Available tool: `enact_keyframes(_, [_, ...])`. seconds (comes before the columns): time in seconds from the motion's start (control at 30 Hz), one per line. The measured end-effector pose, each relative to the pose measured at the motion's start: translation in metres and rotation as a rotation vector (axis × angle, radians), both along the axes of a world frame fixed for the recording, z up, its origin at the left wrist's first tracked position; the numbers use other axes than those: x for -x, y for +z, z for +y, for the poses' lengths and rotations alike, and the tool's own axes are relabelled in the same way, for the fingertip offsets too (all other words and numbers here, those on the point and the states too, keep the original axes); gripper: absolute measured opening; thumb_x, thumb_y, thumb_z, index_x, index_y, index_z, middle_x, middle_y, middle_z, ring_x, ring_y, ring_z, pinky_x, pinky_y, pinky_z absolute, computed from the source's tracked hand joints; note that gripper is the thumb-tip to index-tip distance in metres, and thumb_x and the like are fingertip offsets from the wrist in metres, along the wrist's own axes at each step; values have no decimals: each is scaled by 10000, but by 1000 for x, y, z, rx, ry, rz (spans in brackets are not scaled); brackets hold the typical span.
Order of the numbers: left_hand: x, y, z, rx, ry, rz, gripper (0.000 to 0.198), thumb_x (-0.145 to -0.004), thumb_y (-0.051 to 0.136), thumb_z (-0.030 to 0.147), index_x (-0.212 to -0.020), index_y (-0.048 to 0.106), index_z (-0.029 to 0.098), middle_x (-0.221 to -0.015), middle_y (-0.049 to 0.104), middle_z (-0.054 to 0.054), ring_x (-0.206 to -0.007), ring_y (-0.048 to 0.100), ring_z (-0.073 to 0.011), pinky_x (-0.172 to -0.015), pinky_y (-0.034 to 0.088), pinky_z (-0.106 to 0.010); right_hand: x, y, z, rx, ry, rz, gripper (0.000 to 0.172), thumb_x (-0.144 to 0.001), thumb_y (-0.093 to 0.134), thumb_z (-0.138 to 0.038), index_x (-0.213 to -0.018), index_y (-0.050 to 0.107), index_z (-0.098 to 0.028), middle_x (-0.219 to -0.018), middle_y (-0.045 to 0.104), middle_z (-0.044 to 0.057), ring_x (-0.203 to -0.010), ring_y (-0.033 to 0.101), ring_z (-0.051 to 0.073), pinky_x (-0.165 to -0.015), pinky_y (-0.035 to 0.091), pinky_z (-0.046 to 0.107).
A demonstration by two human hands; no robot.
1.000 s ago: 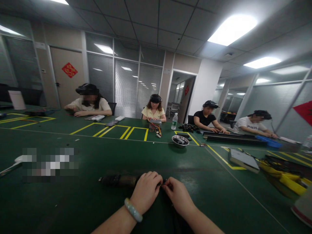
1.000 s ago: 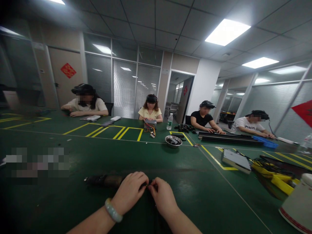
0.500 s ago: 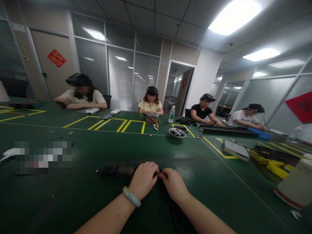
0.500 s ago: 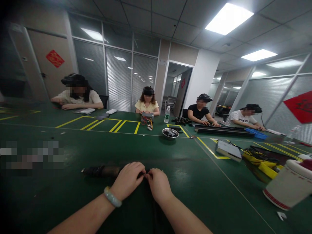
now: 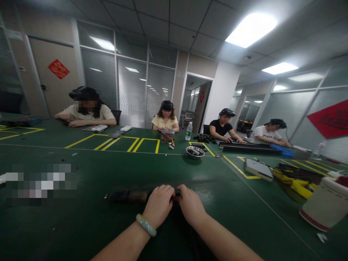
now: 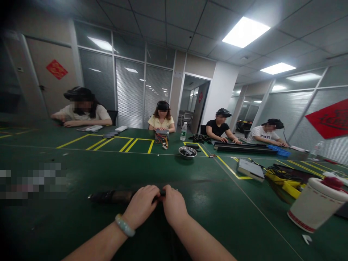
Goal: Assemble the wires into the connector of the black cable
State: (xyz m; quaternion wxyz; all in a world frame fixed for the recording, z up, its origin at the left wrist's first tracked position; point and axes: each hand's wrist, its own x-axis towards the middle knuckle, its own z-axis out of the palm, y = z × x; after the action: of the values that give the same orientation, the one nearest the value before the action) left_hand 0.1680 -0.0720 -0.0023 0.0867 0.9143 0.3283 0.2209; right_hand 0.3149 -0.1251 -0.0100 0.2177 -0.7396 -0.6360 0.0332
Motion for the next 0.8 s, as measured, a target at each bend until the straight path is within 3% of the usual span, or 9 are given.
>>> enact_keyframes(0.17, [0, 2, -1, -3, 11, 24, 146, -802, 502, 90, -863, 565, 207, -910, 597, -11, -902, 535, -197, -788, 390, -329, -4, 13, 9, 176, 70, -92, 202, -847, 553, -234, -991, 694, -242, -972, 716, 37, -934, 650, 204, -785, 431, 259])
enact_keyframes(0.33, [2, 0, -1, -23, -21, 9, 214, -801, 500, 103, -970, 565, 217, -1001, 618, -30, -956, 555, -212, -858, 420, -372, -4, 20, 15, 216, 47, -162, 207, -828, 547, -207, -960, 707, -213, -949, 725, 72, -909, 660, 229, -776, 449, 284])
enact_keyframes(0.47, [1, -5, 0, -88, -109, -91, 460, -733, 524, 63, -1156, 519, 244, -1177, 602, -26, -1156, 512, -222, -1098, 280, -463, -2, 22, 18, 217, 26, -193, 203, -822, 542, -191, -936, 708, -168, -939, 722, 112, -900, 666, 246, -794, 457, 301])
enact_keyframes(0.57, [2, -6, 2, -115, -134, -138, 525, -727, 521, 61, -1217, 492, 247, -1237, 586, -24, -1246, 463, -224, -1151, 213, -489, -6, 22, 24, 216, 9, -202, 194, -814, 557, -203, -923, 716, -182, -940, 724, 100, -908, 665, 236, -795, 458, 287])
enact_keyframes(0.67, [4, -3, 1, -124, -125, -183, 500, -779, 504, 93, -1249, 479, 261, -1266, 574, -15, -1272, 446, -216, -1154, 226, -493, -26, 25, 30, 236, -36, -191, 168, -770, 631, -250, -901, 735, -230, -915, 732, 59, -906, 666, 213, -770, 457, 250])
enact_keyframes(0.8, [8, 3, 0, -121, -140, -194, 472, -827, 491, 127, -1273, 471, 281, -1297, 558, 5, -1293, 428, -200, -1160, 226, -484, -86, 33, 20, 272, -199, -174, 133, -718, 697, -266, -839, 751, -283, -824, 732, 9, -840, 675, 182, -709, 450, 216])
